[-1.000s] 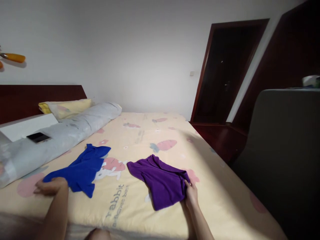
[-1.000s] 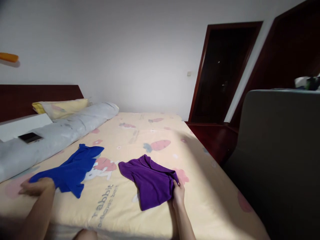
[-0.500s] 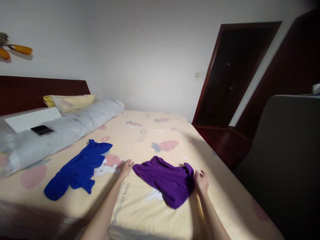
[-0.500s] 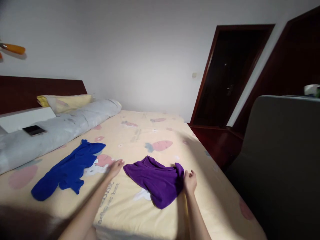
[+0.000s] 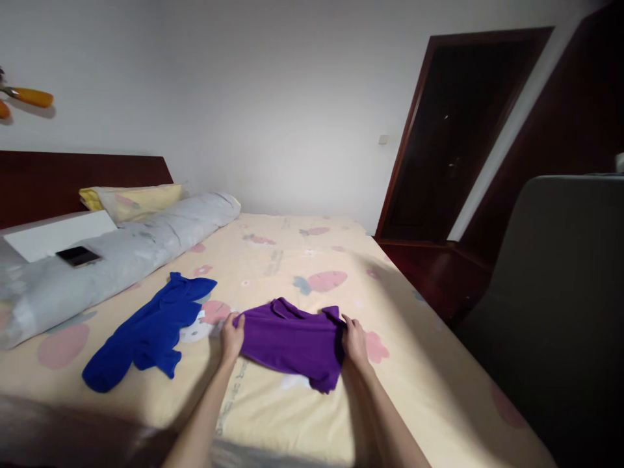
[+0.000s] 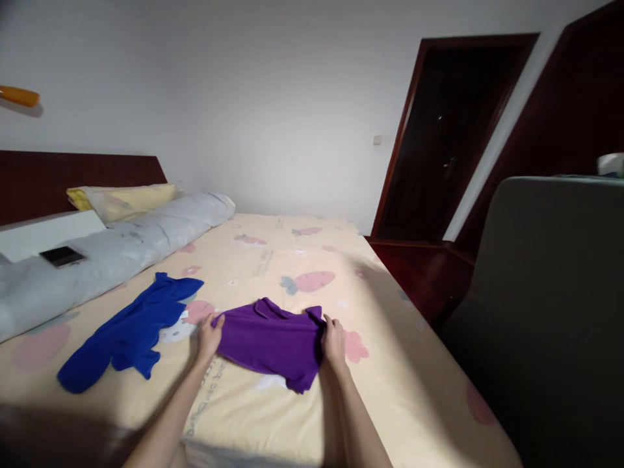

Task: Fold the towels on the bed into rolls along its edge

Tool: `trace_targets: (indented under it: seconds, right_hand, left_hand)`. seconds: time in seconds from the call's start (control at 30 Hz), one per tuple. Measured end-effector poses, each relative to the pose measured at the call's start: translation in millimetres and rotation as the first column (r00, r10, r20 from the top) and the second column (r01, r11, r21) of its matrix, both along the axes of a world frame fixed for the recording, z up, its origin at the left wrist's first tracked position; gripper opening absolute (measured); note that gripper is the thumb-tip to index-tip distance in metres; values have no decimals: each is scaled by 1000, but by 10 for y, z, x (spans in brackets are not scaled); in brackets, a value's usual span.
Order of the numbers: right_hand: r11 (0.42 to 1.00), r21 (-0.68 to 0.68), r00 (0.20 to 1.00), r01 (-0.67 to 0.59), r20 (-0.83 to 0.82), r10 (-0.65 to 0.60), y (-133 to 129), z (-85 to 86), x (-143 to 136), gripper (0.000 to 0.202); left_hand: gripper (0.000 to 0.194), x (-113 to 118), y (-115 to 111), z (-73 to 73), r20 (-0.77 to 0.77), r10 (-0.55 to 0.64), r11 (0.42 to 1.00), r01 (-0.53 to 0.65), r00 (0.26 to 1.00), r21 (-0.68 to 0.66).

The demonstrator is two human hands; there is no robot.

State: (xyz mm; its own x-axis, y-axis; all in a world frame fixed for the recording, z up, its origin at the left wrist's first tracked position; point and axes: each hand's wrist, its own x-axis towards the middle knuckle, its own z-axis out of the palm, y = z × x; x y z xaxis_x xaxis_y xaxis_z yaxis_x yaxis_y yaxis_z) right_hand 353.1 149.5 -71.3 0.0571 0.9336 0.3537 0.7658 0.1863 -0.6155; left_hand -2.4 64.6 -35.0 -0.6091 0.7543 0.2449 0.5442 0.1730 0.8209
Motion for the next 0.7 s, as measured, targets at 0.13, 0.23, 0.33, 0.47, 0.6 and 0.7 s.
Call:
trace_targets:
  seconds: [0.13, 0.23, 0.33, 0.47, 0.6, 0.7]
  right_hand:
    - [995, 93, 998, 32, -56, -26, -137, 265, -545, 47]
    - [937, 136, 924, -323, -169, 343, -583, 427, -1096, 26]
    - [781, -7, 744, -625, -309, 592, -1047, 469, -1582, 20]
    - [749, -68, 652, -659, -546, 525, -1308, 415, -1852, 12]
    - [758, -69, 615, -649, -634, 469, -1270, 391, -1808, 6]
    - [744, -119, 551, -658, -749, 367, -1162, 385, -1707, 9]
  left_hand:
    - [26, -200, -497, -130, 137, -40, 999, 43, 990, -14]
    - [27, -35, -697, -350, 461, -109, 992, 124, 881, -3]
    - [25, 219, -740, -539, 742, -56, 998, 34, 668, 45]
    - [23, 381, -753, -605, 807, -89, 995, 10, 584, 103]
    - [32, 365, -781, -514, 765, -236, 971, 184, 600, 155]
    - [29, 298, -762, -400, 776, -275, 960, 202, 568, 193]
